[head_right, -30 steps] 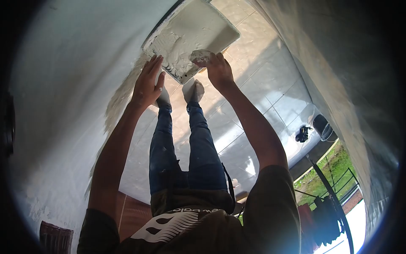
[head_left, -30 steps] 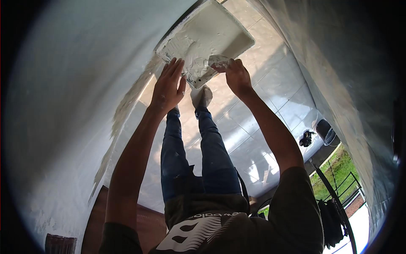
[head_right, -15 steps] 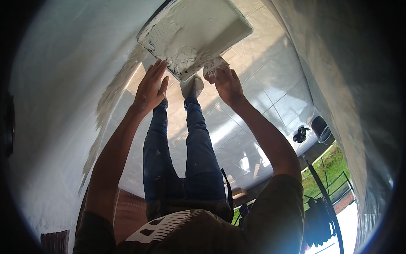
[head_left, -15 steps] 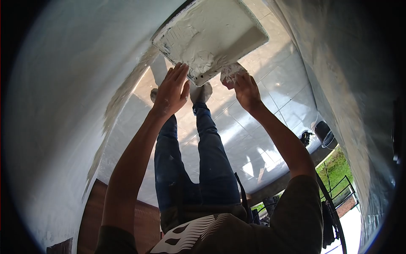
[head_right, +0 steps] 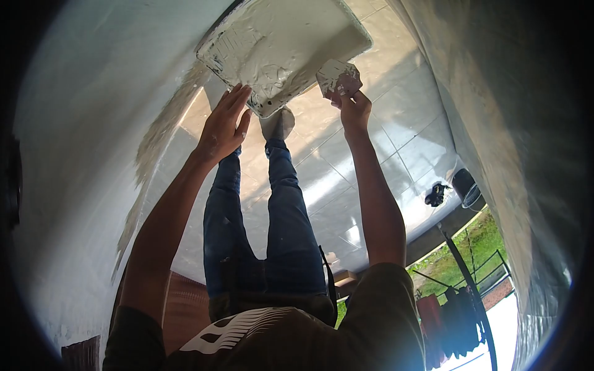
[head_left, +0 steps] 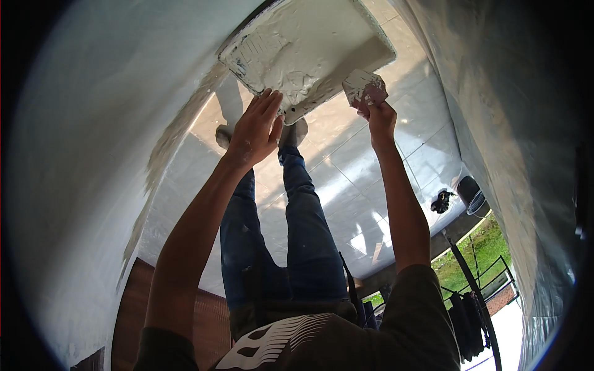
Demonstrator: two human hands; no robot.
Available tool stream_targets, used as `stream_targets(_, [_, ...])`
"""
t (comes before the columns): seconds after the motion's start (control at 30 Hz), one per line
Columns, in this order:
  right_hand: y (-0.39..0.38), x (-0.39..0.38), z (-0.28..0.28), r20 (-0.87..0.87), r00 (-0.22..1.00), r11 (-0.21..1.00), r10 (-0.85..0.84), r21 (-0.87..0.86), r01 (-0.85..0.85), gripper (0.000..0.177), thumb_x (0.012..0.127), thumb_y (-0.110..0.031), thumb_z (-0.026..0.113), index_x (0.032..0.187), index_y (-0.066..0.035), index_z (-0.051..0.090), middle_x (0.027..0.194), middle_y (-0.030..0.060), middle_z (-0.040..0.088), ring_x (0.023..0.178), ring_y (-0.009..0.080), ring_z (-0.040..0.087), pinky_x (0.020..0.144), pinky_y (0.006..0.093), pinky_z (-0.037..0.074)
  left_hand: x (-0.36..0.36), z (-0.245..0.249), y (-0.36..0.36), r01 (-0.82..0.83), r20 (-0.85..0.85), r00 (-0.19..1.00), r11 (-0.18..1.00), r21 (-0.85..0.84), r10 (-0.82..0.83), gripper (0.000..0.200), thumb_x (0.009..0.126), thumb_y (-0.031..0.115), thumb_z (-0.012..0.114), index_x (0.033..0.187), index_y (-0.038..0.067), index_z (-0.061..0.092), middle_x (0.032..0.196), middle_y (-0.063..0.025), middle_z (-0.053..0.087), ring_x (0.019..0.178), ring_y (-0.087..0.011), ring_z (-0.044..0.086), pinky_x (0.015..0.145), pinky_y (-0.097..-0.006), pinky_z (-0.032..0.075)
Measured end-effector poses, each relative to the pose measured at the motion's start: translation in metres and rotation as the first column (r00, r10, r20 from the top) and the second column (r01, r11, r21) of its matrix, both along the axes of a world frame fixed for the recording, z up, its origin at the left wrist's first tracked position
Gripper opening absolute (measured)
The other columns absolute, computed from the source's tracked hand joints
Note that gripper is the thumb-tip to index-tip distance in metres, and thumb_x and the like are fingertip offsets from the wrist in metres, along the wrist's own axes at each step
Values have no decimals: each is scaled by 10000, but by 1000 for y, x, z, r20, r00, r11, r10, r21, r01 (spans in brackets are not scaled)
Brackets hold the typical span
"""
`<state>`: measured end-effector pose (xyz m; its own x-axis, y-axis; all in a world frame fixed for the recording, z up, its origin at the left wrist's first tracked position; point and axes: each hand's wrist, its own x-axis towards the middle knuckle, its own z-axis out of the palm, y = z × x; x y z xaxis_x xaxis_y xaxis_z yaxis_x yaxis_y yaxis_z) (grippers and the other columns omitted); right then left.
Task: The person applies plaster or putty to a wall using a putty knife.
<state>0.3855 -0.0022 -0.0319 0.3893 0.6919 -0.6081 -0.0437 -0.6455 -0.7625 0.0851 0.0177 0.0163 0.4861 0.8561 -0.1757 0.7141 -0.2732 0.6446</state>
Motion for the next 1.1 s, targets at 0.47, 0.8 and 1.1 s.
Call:
stream_targets(0.47, [55, 33, 83, 876, 147, 332, 460, -17, -943, 176, 870, 1, 635, 1043, -26, 660, 1012, 133, 673, 974, 304, 661, 848, 398, 559, -13, -6, -13, -82, -5, 997, 997, -11, 82, 478, 953, 132, 578, 1410, 46, 466, 1431, -169, 510, 1343, -331, 470, 1156, -437, 366])
stream_targets(0.8, [112, 9, 48, 704, -294, -111, 647, -294, -949, 274, 836, 38, 547, 1064, -54, 669, 1036, 74, 657, 1017, 258, 611, 910, 374, 530, -24, -12, -18, -112, 15, 994, 994, 13, 112, 464, 955, 102, 569, 1402, 21, 470, 1407, -184, 527, 1346, -324, 465, 1168, -443, 348])
stream_targets(1.1, [116, -19, 49, 728, -239, -131, 642, -203, -970, 184, 856, 34, 549, 1009, -13, 641, 968, 109, 638, 969, 300, 606, 870, 403, 518, -31, -12, -28, -134, 3, 991, 991, -27, 134, 465, 963, 126, 563, 1406, 21, 467, 1418, -189, 514, 1362, -339, 444, 1162, -451, 350])
